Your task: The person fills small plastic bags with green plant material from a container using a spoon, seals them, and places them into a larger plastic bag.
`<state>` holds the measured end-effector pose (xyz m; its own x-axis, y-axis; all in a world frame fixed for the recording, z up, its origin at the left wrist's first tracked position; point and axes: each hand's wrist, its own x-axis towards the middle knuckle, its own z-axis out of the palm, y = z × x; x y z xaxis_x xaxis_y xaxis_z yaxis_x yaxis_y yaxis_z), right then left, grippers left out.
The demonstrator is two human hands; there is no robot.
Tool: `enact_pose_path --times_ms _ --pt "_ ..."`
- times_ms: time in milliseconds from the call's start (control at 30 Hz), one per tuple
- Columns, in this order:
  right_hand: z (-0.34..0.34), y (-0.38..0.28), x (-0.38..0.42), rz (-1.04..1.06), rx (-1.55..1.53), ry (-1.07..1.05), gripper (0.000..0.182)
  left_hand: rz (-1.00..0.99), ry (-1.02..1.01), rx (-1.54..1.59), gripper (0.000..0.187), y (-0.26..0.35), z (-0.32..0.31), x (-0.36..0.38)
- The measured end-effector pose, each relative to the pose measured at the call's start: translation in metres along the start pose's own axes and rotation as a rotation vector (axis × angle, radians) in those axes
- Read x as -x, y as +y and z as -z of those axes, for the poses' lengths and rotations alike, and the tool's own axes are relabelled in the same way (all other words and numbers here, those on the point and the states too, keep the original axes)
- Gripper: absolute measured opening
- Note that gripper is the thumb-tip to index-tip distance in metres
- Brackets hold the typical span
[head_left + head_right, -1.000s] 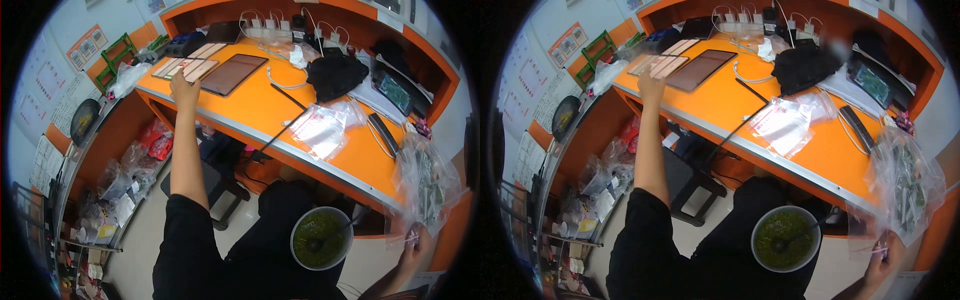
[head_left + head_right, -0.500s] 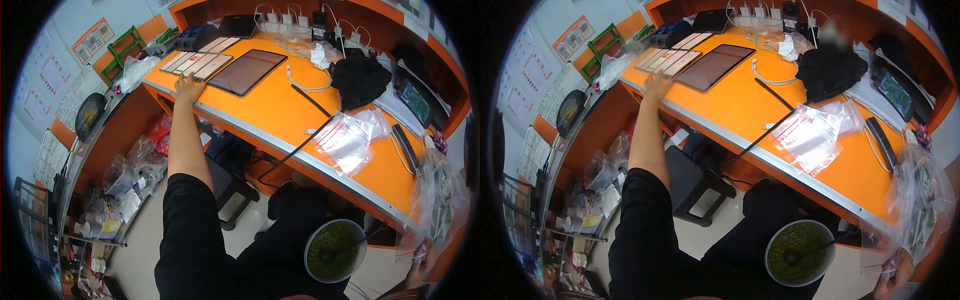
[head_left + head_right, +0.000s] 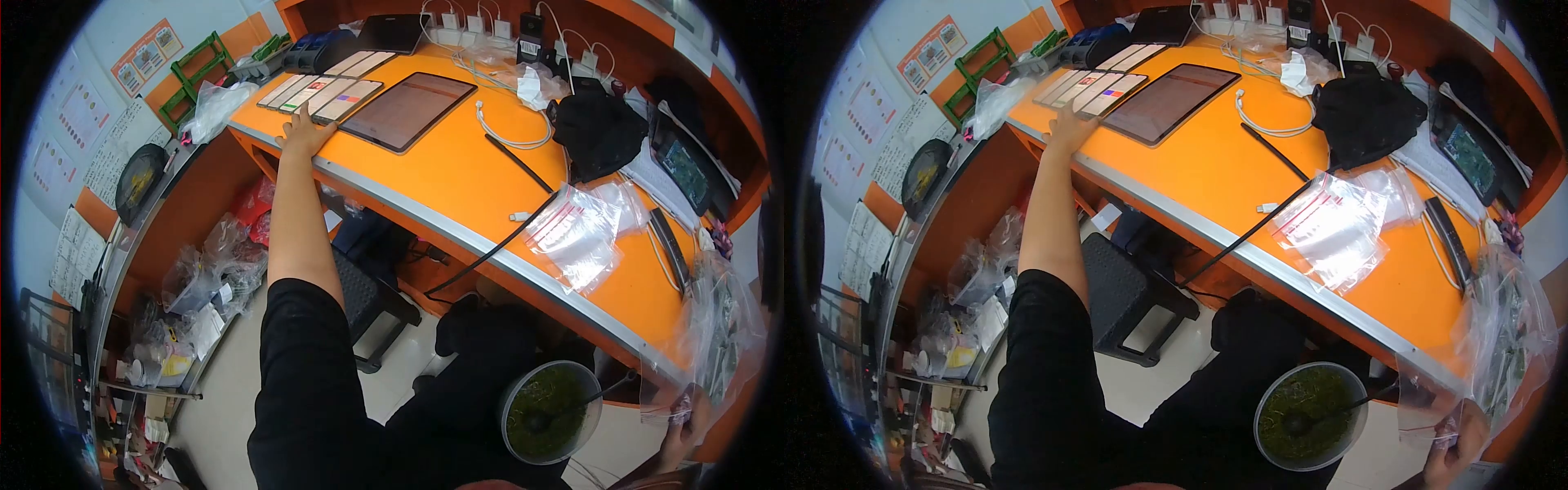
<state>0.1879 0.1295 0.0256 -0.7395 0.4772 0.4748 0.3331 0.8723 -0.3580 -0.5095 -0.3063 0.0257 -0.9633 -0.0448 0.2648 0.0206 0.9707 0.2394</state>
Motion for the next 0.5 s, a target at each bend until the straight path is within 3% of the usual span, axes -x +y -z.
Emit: enact_pose_path --times_ms 33,167,267,333,500 --pt "-0.003 0.001 -0.001 0.14 0.079 0.107 0.04 -0.008 0.016 -0.003 0.094 0.0 -0.001 -0.001" --pt "0.005 -0.028 -0.013 -0.001 -0.081 -0.05 0.039 -0.059 0.055 0.048 0.093 -0.003 0.0 -0.001" --pt "0.004 -0.043 -0.02 0.098 -0.006 -0.103 0.038 -0.048 -0.007 0.057 0.089 -0.002 0.005 0.0" --pt "-0.001 -0.043 -0.02 0.218 0.05 0.009 0.037 -0.044 -0.011 0.049 0.087 -0.002 0.004 -0.002" --pt "0.005 -0.045 -0.021 0.097 0.004 -0.081 0.038 -0.1 0.0 0.04 0.077 -0.001 0.004 -0.009"
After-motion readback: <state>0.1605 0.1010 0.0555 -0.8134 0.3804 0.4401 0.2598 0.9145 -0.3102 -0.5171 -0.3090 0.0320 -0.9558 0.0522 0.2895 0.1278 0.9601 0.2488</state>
